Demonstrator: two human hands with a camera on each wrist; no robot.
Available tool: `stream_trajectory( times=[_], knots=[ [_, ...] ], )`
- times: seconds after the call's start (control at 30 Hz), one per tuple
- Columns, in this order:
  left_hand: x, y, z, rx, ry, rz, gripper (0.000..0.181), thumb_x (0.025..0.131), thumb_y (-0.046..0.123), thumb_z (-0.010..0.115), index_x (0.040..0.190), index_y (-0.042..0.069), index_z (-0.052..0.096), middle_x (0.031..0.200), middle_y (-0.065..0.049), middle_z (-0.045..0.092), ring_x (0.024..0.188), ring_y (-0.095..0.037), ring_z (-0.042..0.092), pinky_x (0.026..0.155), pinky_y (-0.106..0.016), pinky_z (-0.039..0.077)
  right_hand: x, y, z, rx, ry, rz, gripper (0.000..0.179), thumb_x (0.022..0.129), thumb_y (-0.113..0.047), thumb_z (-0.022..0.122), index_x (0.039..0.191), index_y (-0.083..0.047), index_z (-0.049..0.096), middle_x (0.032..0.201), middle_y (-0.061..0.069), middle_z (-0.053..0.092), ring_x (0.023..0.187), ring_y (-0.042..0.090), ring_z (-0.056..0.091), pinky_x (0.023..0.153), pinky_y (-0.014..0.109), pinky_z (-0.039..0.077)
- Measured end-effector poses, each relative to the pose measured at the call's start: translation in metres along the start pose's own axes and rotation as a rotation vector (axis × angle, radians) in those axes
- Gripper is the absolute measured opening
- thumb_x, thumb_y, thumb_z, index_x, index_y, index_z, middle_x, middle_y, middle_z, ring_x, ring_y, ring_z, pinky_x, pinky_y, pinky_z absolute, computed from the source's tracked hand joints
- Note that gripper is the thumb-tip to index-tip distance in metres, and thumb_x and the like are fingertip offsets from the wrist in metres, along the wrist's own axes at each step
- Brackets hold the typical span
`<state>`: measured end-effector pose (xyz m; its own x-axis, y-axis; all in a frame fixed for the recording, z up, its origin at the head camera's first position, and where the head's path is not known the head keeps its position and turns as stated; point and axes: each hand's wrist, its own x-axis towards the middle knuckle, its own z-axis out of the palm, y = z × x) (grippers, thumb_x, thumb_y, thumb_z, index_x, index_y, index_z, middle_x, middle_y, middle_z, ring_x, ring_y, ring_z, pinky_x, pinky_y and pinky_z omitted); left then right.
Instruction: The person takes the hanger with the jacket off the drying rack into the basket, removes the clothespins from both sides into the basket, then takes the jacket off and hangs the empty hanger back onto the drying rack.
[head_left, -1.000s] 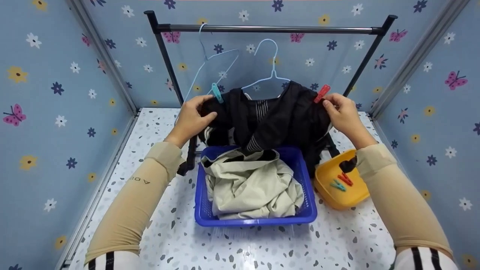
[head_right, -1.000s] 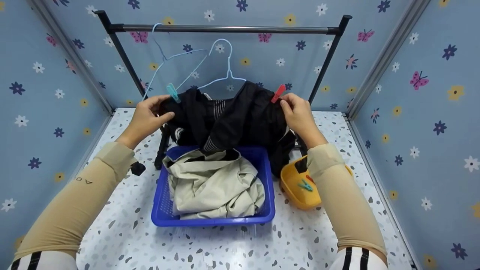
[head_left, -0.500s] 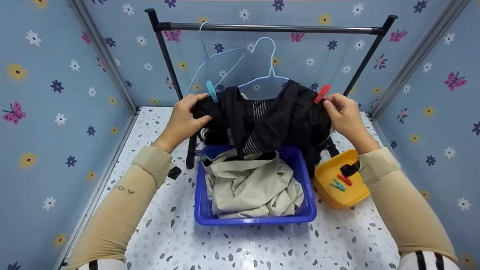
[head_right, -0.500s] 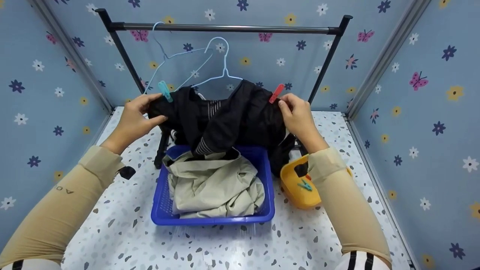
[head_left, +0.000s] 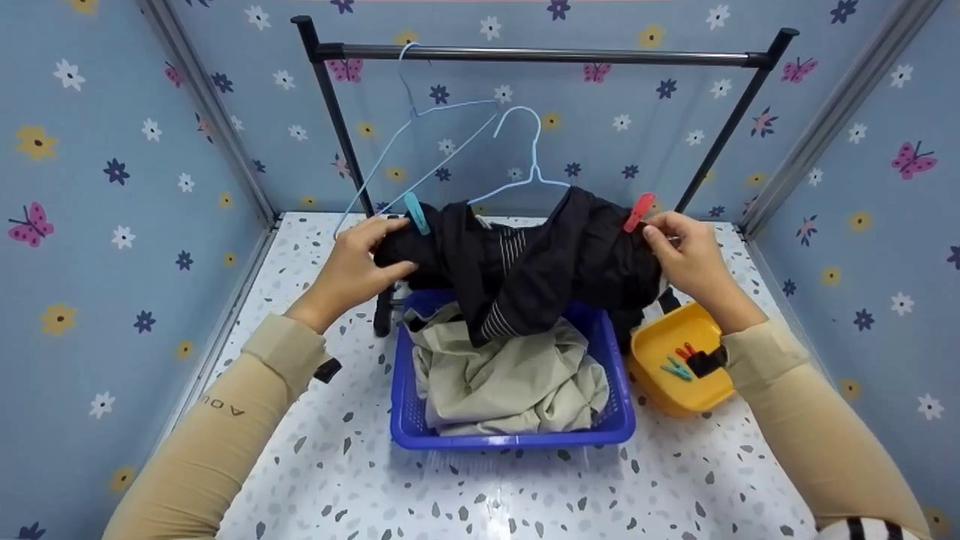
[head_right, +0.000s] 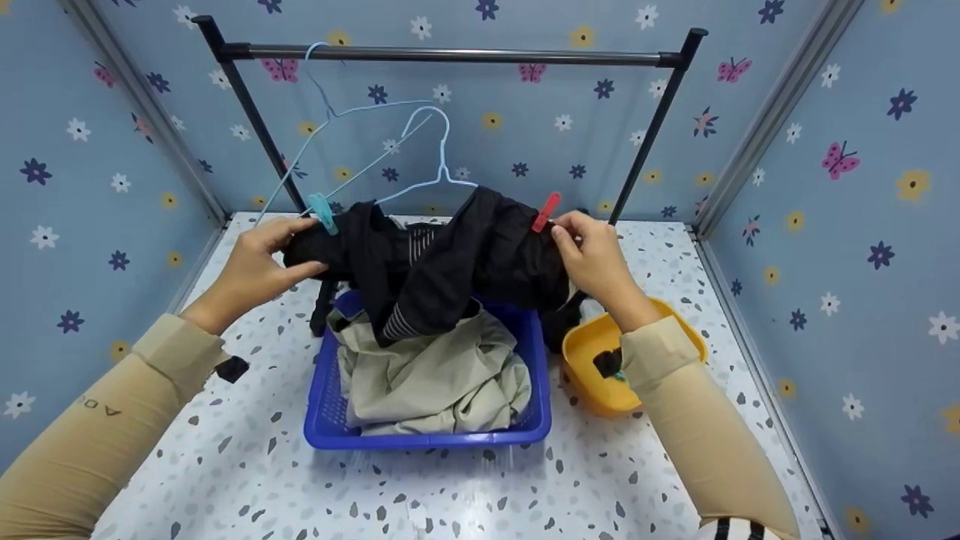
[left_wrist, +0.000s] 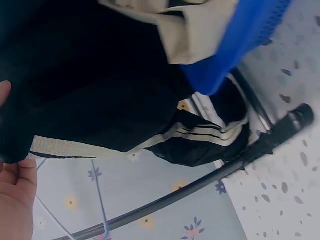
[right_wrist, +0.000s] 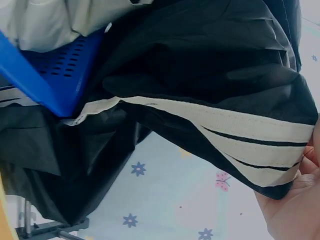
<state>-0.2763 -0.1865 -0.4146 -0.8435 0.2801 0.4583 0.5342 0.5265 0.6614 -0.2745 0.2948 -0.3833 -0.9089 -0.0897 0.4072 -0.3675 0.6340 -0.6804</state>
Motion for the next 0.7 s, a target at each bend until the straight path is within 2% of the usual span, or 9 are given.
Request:
stream_trajectory(
  times=[0.1,0.23,0.4,0.5,0.6,0.7],
  knots=[
    [-0.01,-0.003,0.003,0.028,-0.021,0.036,0.057,0.094,0.005,0.09,0.147,-0.003,0.07,0.139,-0.023,0.076,0.115,-0.035,0.071,0.099,-0.04,0.058,-0.011,0.004,0.002,0.017,-0.022,0.008,0.02,0.114,-0.004,0.06,0.11,0.01,0.074,0.111,0.03,0.076,0.094,-0.011,0.06,0.082,0.001,0.05],
    [-0.023,-0.008,0.007,0.04,-0.033,0.087,0.054,0.094,0.005,0.091,0.144,-0.004,0.072,0.131,-0.022,0.079,0.106,-0.032,0.07,0.095,-0.039,0.058,-0.024,0.011,0.005,0.031,-0.045,0.011,0.02,0.114,-0.003,0.06,0.109,0.012,0.073,0.108,0.03,0.076,0.09,-0.009,0.058,0.08,0.003,0.05],
    [-0.036,-0.012,0.015,0.049,-0.058,0.113,0.055,0.094,0.006,0.091,0.144,-0.006,0.071,0.133,-0.024,0.078,0.112,-0.036,0.074,0.097,-0.046,0.061,-0.04,0.021,0.01,0.046,-0.064,0.026,0.019,0.113,-0.003,0.061,0.11,0.01,0.075,0.104,0.028,0.077,0.085,-0.008,0.059,0.077,0.004,0.05],
    [-0.043,-0.016,0.02,0.048,-0.073,0.108,0.054,0.094,0.006,0.091,0.144,-0.006,0.071,0.135,-0.024,0.078,0.113,-0.037,0.074,0.097,-0.049,0.062,-0.048,0.028,0.013,0.056,-0.08,0.022,0.017,0.112,-0.002,0.063,0.109,0.009,0.076,0.093,0.022,0.075,0.076,-0.005,0.057,0.07,0.008,0.049],
    [-0.05,-0.022,0.025,0.045,-0.091,0.084,0.053,0.094,0.005,0.091,0.143,-0.004,0.072,0.132,-0.022,0.079,0.108,-0.034,0.073,0.096,-0.047,0.062,-0.056,0.034,0.017,0.068,-0.096,0.009,0.015,0.111,0.0,0.065,0.107,0.008,0.077,0.084,0.015,0.073,0.067,-0.002,0.054,0.064,0.012,0.047],
    [-0.057,-0.027,0.029,0.033,-0.108,0.06,0.053,0.094,0.004,0.09,0.143,-0.004,0.073,0.131,-0.021,0.079,0.106,-0.031,0.072,0.094,-0.044,0.062,-0.063,0.04,0.021,0.072,-0.111,0.01,0.014,0.11,0.002,0.065,0.106,0.008,0.077,0.083,0.014,0.074,0.066,-0.002,0.055,0.063,0.012,0.048]
  ],
)
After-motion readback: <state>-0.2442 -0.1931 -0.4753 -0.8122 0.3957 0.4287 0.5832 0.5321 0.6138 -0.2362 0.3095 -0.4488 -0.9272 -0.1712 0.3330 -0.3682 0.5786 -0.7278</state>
